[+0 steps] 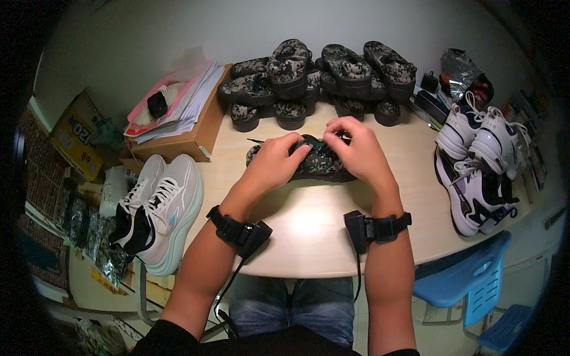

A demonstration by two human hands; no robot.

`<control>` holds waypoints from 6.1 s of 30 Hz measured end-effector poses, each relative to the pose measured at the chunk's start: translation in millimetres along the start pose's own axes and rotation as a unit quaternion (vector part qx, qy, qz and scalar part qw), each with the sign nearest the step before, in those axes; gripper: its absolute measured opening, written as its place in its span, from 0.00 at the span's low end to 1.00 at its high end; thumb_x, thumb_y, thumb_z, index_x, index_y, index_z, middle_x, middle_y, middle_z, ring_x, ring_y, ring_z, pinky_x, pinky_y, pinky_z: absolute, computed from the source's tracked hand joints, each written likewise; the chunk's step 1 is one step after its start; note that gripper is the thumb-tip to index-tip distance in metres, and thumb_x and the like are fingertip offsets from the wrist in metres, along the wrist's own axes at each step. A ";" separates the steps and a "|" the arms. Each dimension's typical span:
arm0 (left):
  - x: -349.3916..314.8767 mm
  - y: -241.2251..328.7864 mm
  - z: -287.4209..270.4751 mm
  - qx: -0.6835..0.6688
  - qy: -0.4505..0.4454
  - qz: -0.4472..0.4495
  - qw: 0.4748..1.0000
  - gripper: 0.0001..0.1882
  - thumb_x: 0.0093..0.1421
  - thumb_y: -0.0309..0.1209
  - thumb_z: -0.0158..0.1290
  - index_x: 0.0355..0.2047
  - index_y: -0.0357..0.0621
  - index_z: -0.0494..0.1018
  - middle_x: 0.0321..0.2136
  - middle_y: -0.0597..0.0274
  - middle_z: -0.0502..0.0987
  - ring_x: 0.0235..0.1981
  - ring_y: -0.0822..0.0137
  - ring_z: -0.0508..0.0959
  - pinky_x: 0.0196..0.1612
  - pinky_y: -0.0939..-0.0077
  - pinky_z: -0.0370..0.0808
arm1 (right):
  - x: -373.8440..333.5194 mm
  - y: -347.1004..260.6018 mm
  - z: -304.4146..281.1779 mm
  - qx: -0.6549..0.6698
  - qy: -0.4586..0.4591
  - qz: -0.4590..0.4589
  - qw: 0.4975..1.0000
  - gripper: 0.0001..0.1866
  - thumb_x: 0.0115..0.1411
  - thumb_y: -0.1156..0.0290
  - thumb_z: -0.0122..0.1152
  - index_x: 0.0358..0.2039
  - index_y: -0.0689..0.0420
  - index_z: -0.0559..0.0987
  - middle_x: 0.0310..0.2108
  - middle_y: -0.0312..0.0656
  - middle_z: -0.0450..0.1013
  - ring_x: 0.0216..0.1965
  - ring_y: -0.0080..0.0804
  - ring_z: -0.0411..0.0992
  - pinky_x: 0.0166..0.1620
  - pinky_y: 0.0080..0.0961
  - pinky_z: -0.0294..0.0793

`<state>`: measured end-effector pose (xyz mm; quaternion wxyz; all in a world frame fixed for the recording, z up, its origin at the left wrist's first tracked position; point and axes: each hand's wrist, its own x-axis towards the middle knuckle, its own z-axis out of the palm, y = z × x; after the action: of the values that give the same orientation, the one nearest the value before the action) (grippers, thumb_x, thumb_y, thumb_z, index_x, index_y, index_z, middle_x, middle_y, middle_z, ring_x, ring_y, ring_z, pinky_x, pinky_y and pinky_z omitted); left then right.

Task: Attaching insoles and laces to camouflage-pattern shoes.

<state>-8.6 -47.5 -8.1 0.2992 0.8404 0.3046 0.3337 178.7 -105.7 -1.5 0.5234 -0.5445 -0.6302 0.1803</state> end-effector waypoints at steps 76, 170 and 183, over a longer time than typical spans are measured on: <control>-0.2 0.0 0.1 0.005 0.003 0.013 1.000 0.13 0.59 0.34 0.50 0.33 0.34 0.72 0.24 0.44 0.76 0.27 0.47 0.76 0.31 0.61 0.71 | -0.1 -8.5 -0.5 -0.099 0.016 -0.027 0.995 0.08 0.50 0.74 0.63 0.28 0.65 0.75 0.37 0.46 0.74 0.39 0.41 0.73 0.45 0.29 0.71; 0.1 6.6 -10.5 -0.093 -0.157 -0.137 0.974 0.44 0.52 0.30 0.60 0.64 0.39 0.46 0.49 0.48 0.73 0.46 0.61 0.75 0.49 0.71 0.71 | 5.0 14.2 -6.6 -0.014 0.200 0.068 0.977 0.10 0.53 0.80 0.52 0.37 0.63 0.78 0.22 0.34 0.72 0.23 0.18 0.67 0.29 0.17 0.67; -1.1 8.6 -11.6 -0.079 -0.149 -0.121 0.978 0.42 0.52 0.31 0.61 0.62 0.38 0.50 0.52 0.47 0.71 0.52 0.58 0.72 0.52 0.70 0.69 | 7.7 25.2 -41.4 0.120 0.395 0.066 0.908 0.09 0.57 0.78 0.54 0.39 0.61 0.77 0.32 0.36 0.72 0.33 0.20 0.69 0.37 0.17 0.68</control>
<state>-15.1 -50.3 4.5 0.4446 0.8115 0.3289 0.1886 227.8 -104.5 -2.1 0.7782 -0.5443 -0.3079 0.0586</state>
